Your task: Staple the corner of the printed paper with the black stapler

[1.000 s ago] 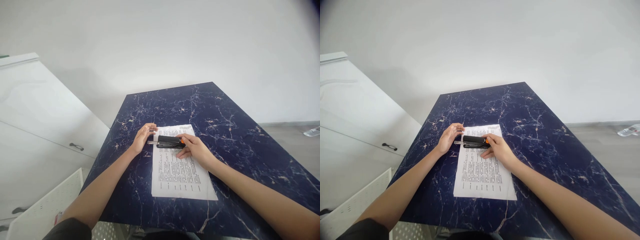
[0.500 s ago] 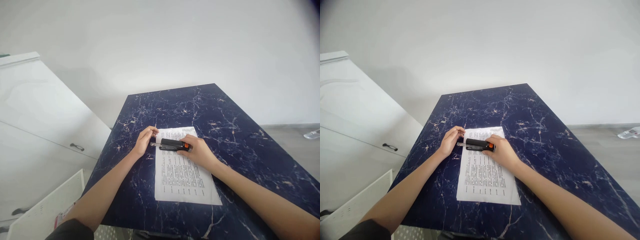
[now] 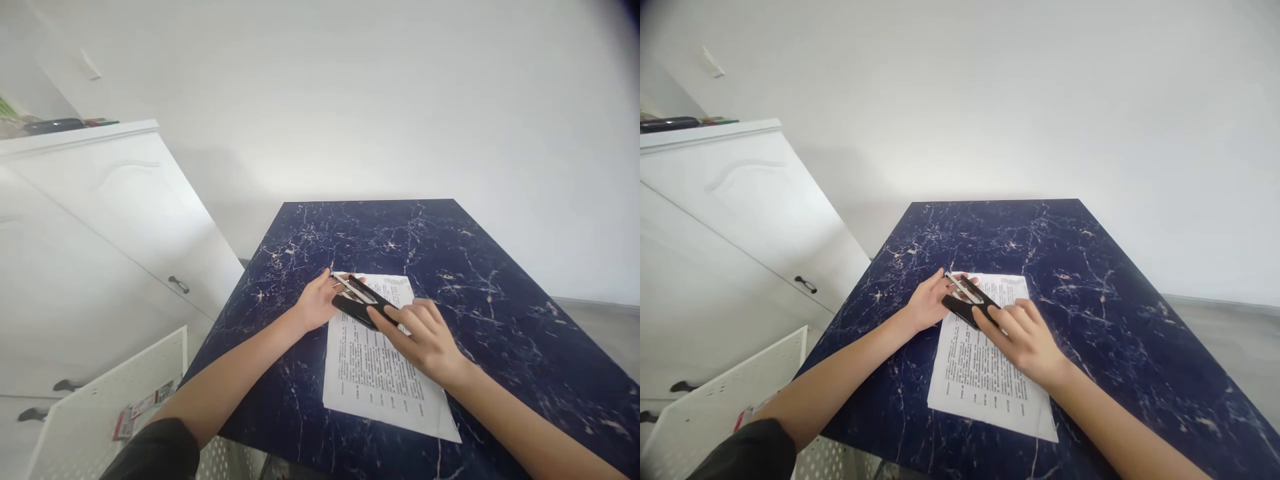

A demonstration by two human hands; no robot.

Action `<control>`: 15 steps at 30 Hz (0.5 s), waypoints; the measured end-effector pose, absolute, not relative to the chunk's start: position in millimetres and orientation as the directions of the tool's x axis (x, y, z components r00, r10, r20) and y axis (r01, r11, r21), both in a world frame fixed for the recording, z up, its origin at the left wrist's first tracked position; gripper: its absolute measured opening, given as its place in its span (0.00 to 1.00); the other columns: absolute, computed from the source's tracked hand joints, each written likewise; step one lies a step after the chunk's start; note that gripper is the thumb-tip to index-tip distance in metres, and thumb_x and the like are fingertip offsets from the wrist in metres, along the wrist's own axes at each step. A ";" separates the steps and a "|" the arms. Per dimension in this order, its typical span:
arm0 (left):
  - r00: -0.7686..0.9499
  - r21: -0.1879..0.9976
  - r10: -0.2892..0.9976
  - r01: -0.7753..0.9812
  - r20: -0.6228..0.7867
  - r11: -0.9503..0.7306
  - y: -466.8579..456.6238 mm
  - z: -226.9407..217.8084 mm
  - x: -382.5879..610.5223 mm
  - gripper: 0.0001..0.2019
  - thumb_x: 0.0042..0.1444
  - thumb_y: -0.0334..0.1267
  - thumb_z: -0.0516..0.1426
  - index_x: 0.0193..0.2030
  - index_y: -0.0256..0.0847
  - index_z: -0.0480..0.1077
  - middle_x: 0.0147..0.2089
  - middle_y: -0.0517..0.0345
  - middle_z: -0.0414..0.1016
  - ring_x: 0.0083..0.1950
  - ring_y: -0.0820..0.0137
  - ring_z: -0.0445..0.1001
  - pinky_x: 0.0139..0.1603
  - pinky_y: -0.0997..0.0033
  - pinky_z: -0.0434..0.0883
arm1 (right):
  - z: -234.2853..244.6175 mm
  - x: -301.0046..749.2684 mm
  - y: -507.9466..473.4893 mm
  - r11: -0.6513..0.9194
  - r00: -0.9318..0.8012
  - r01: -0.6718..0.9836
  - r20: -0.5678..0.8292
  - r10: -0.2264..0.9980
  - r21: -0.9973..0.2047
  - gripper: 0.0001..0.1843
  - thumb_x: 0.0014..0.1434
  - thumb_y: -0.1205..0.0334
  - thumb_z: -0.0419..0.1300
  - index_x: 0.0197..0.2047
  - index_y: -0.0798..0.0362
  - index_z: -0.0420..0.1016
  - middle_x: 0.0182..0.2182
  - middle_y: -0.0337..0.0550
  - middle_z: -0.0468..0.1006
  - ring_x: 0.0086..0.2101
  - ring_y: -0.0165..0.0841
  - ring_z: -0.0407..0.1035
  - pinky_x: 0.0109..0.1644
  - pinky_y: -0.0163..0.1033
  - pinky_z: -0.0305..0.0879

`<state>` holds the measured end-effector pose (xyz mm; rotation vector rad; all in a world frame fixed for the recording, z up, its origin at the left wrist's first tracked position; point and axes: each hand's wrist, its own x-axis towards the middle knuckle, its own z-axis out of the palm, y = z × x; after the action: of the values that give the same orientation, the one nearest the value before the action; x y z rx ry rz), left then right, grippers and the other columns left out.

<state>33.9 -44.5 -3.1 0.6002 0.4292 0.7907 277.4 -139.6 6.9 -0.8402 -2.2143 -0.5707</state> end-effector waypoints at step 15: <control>0.337 0.679 0.919 -0.628 -0.205 0.382 -31.8 -15.6 33.2 0.07 0.69 0.31 0.54 0.42 0.33 0.73 0.40 0.48 0.76 0.42 0.68 0.78 0.52 0.65 0.77 | 10.0 274.9 -140.5 0.541 -0.181 0.807 0.775 0.605 -0.234 0.19 0.65 0.67 0.64 0.57 0.41 0.81 0.37 0.45 0.77 0.36 0.40 0.71 0.40 0.49 0.66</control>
<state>33.2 -31.8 -15.6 0.5408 0.6295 1.0738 274.9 -140.5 10.0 -1.1548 -1.8872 -0.2854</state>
